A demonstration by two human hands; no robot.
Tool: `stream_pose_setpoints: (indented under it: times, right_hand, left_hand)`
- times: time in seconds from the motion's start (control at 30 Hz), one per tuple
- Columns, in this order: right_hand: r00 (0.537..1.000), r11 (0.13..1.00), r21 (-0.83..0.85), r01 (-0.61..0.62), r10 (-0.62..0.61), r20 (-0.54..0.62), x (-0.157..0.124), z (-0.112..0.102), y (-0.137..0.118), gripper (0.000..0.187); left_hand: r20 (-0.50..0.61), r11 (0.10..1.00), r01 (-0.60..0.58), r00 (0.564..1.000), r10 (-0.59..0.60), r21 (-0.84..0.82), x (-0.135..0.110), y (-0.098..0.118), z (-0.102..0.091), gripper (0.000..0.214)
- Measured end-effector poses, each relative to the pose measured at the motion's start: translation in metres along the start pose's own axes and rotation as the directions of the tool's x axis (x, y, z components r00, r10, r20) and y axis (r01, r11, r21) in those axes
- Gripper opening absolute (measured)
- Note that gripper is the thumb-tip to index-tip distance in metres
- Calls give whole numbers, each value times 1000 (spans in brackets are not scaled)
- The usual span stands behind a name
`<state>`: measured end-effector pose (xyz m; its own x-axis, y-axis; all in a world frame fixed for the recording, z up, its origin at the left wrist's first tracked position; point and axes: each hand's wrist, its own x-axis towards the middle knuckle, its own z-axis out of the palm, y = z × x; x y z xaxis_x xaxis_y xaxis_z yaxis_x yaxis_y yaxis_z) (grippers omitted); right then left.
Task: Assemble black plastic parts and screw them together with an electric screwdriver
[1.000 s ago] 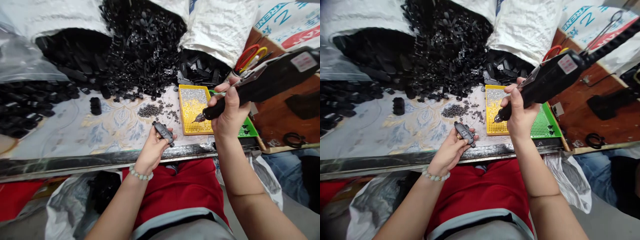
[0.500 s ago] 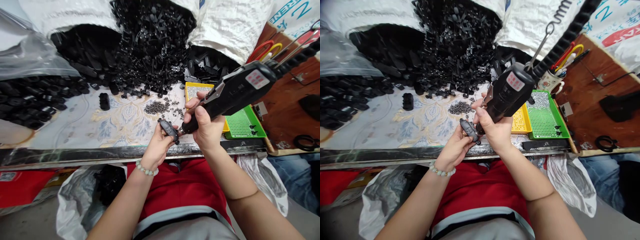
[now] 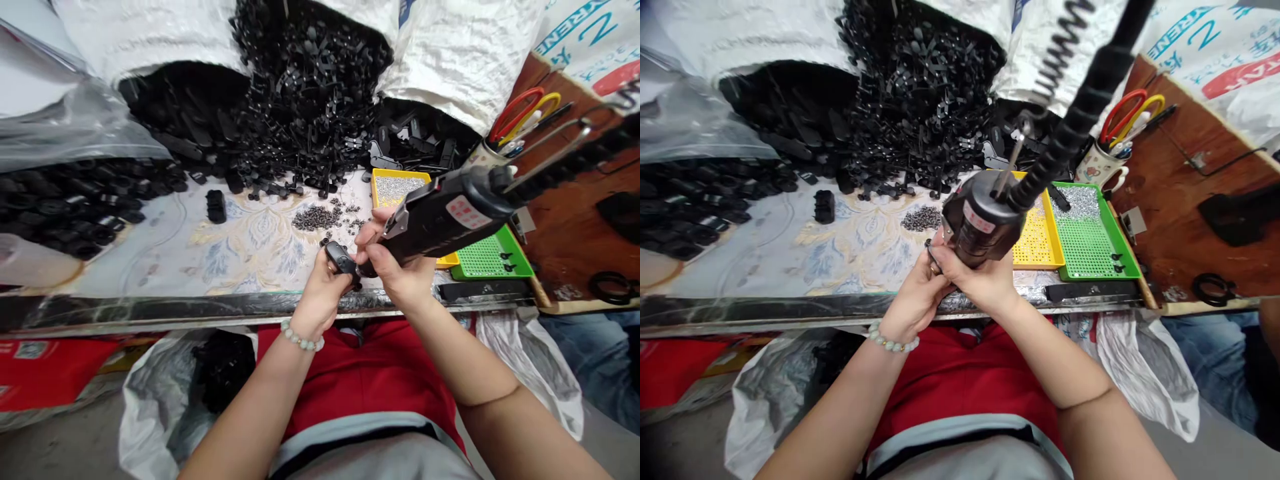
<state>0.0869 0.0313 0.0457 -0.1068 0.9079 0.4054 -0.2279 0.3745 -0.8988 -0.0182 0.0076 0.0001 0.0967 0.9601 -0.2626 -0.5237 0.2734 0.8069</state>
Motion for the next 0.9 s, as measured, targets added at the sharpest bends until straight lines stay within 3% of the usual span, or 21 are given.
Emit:
stream_pose_setpoints:
  times: [0.1, 0.2, 0.27, 0.3, 0.33, 0.37, 0.4, 0.47, 0.6, 0.67, 0.73, 0.77, 0.8, 0.83, 0.87, 0.9]
  right_hand:
    - [999, 999, 43, 14, -15, 36, 8, 0, -17, 29]
    - [971, 980, 17, 198, -193, -140, 22, -5, -40, 36]
    - [909, 946, -135, 296, -322, -264, 31, -13, -48, 34]
    - [883, 925, -217, 313, -368, -292, 34, -19, -48, 33]
    - [872, 907, -289, 305, -388, -300, 36, -25, -45, 32]
    - [870, 893, -351, 283, -393, -297, 37, -32, -41, 32]
    - [878, 881, -403, 248, -380, -291, 37, -38, -35, 33]
    - [898, 854, -490, 178, -344, -274, 36, -52, -21, 37]
    - [882, 769, -600, 219, -420, -216, 34, -74, -4, 57]
    - [820, 689, -673, 270, -531, -215, 32, -77, -6, 63]
    - [708, 607, -729, 316, -662, -245, 26, -71, -11, 61]
    - [657, 573, -747, 337, -712, -250, 21, -65, -13, 57]
    - [643, 539, -765, 354, -733, -219, 16, -57, -14, 53]
    - [677, 500, -782, 372, -722, -139, 11, -48, -13, 49]
    - [740, 455, -797, 397, -672, -16, 7, -38, -10, 46]
    - [807, 410, -805, 429, -575, 137, 5, -28, -5, 45]
  left_hand:
    - [-30, 999, 5, 1000, -4, 51, -4, 0, 4, 48]
    - [-41, 986, -20, 999, 27, 164, -3, 13, -7, 48]
    - [-124, 909, -133, 973, 196, 394, 2, 34, -32, 44]
    - [-193, 809, -179, 921, 338, 560, 6, 47, -49, 40]
    - [-263, 660, -166, 825, 500, 733, 10, 61, -67, 38]
    - [-322, 501, -56, 703, 634, 864, 16, 76, -86, 40]
    - [-354, 387, 86, 617, 702, 918, 22, 90, -104, 42]
    - [-374, 346, 164, 583, 721, 924, 39, 111, -134, 50]
    - [-388, 327, 215, 608, 693, 920, 69, 132, -163, 50]
    - [-390, 316, 232, 606, 693, 920, 73, 134, -162, 49]
    - [-384, 333, 202, 615, 688, 921, 66, 133, -154, 48]
    - [-384, 380, 154, 644, 662, 912, 59, 129, -147, 47]
    - [-382, 469, 73, 696, 608, 880, 50, 124, -138, 45]
    - [-370, 602, -17, 775, 513, 798, 40, 117, -127, 42]
    - [-325, 735, -67, 867, 377, 674, 29, 109, -116, 41]
    - [-262, 834, -68, 933, 248, 547, 17, 100, -105, 41]
